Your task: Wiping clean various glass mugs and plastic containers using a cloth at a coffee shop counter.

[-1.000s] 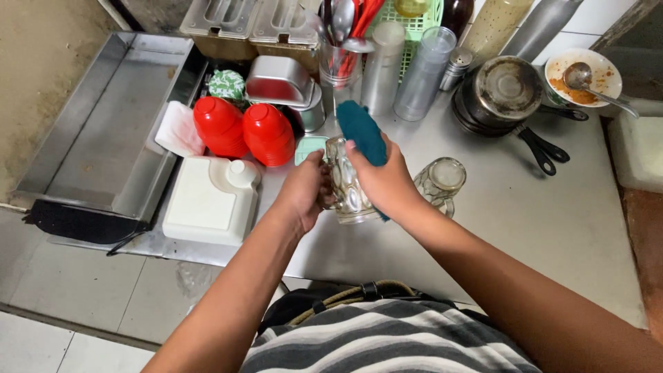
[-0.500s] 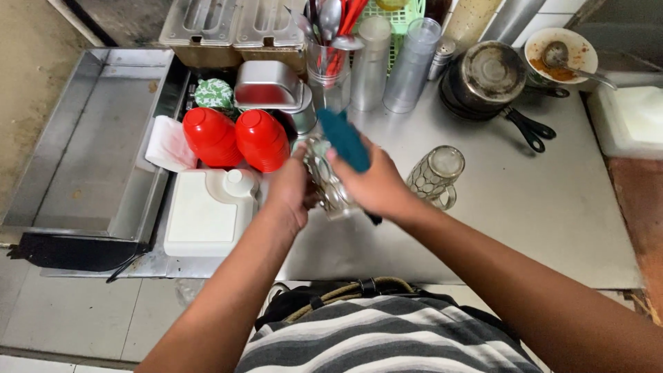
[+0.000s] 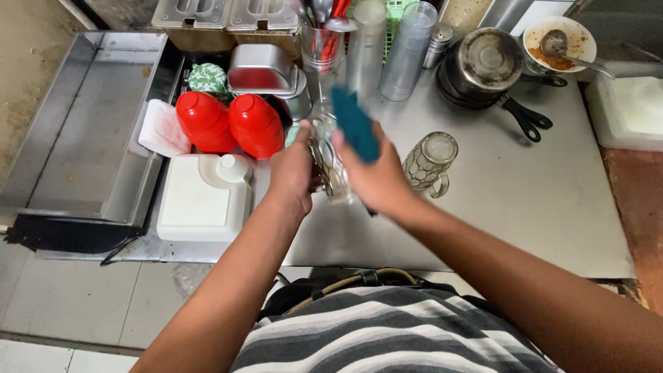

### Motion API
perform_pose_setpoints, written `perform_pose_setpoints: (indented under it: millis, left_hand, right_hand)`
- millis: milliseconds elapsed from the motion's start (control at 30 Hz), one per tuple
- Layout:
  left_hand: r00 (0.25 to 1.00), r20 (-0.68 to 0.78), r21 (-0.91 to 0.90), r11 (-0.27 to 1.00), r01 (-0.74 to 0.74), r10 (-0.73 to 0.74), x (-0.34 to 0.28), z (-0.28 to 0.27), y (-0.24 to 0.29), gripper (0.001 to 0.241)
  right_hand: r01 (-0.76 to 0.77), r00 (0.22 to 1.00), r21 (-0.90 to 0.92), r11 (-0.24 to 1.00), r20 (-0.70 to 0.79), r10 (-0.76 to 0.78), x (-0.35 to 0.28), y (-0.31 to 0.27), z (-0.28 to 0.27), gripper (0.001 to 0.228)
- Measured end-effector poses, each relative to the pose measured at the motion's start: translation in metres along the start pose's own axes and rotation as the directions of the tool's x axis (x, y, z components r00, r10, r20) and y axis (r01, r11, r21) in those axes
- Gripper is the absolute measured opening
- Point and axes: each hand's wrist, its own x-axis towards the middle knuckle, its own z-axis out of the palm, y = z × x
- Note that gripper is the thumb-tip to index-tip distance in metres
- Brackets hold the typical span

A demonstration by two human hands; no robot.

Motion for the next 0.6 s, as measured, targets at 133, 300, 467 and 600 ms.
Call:
perform_pose_setpoints:
  millis: [133,300,467,600]
  left_hand:
    - [0.996,0.023,-0.19,0.978,0.084,-0.081,0.004,-0.001,-0.016,0.053]
    - [0.985,0.107,-0.531,0.829,0.174,-0.138,0.049,-0.01,-0.054,0.052]
    - [0.997,-0.01,-0.699,0.713,0.052,-0.082,0.031,0.001,-0.044,0.051]
    - [0.987,-0.097,-0.778,0.628,0.004,-0.127,0.013,0.012,-0.037,0.055]
  right_hand:
    - [0.829,0.471,-0.362,0.425,0.042,-0.881,-0.018,0.002,-0.02,0.051]
    - [0.207,0.978,-0.212,0.955,0.064,-0.198,0.027,0.017,-0.02,0.042]
    - [0.371,0.927,0.102,0.923,0.011,-0.374,0.005,0.012,-0.014,0.043]
    - [0.297,0.954,0.144,0.944,0.001,-0.3,-0.01,0.013,-0.017,0.022]
